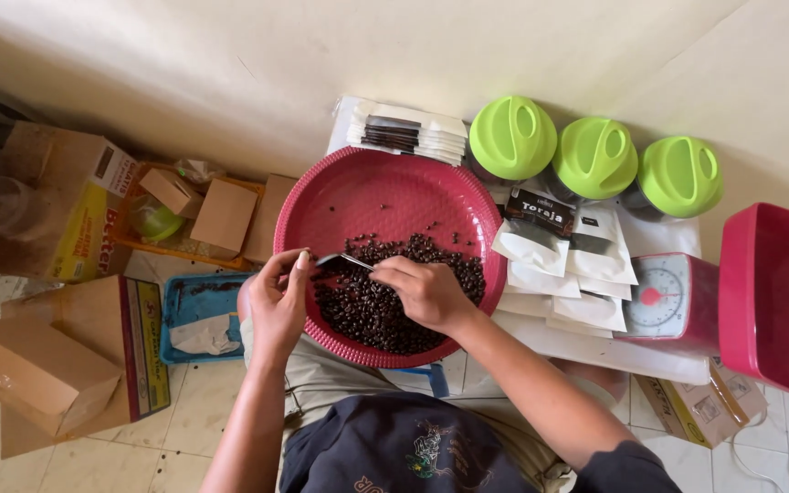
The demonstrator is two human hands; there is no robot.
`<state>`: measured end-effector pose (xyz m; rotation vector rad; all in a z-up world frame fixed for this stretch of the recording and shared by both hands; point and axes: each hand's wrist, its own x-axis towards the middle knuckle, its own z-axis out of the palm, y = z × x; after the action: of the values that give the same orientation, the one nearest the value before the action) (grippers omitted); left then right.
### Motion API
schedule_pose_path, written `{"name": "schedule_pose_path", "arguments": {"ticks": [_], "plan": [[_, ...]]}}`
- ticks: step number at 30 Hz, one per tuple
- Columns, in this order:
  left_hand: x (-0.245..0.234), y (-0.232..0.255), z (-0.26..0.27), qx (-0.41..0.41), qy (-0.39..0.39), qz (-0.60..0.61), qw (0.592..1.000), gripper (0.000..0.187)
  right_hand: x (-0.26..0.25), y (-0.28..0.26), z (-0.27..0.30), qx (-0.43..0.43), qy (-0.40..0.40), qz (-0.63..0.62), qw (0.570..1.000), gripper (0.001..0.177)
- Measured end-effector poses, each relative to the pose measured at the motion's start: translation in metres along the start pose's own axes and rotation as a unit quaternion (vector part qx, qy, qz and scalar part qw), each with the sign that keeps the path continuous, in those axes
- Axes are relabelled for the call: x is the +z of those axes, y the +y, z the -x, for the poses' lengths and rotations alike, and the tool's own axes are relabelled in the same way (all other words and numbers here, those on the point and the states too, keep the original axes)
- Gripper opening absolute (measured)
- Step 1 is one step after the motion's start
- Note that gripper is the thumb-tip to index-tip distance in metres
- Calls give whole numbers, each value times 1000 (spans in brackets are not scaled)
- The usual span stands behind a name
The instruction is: Sort coffee beans by hand and with a spoon to remove defects from a tray
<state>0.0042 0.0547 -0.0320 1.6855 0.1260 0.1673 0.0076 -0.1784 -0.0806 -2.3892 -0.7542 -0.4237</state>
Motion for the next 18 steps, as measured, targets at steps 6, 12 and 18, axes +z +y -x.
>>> {"name": "schedule_pose_path", "arguments": {"ticks": [6, 12, 18], "plan": [[-2, -12, -4, 22, 5, -15, 1000, 19, -1, 49, -3, 3, 51, 45, 998, 19], [11, -4, -2, 19, 12, 14, 1000, 17, 45, 79, -38, 36, 69, 42, 996, 17], [-6, 8, 1, -1, 29, -6, 1000, 17, 15, 14, -7, -10, -14, -23, 1000, 22]]}}
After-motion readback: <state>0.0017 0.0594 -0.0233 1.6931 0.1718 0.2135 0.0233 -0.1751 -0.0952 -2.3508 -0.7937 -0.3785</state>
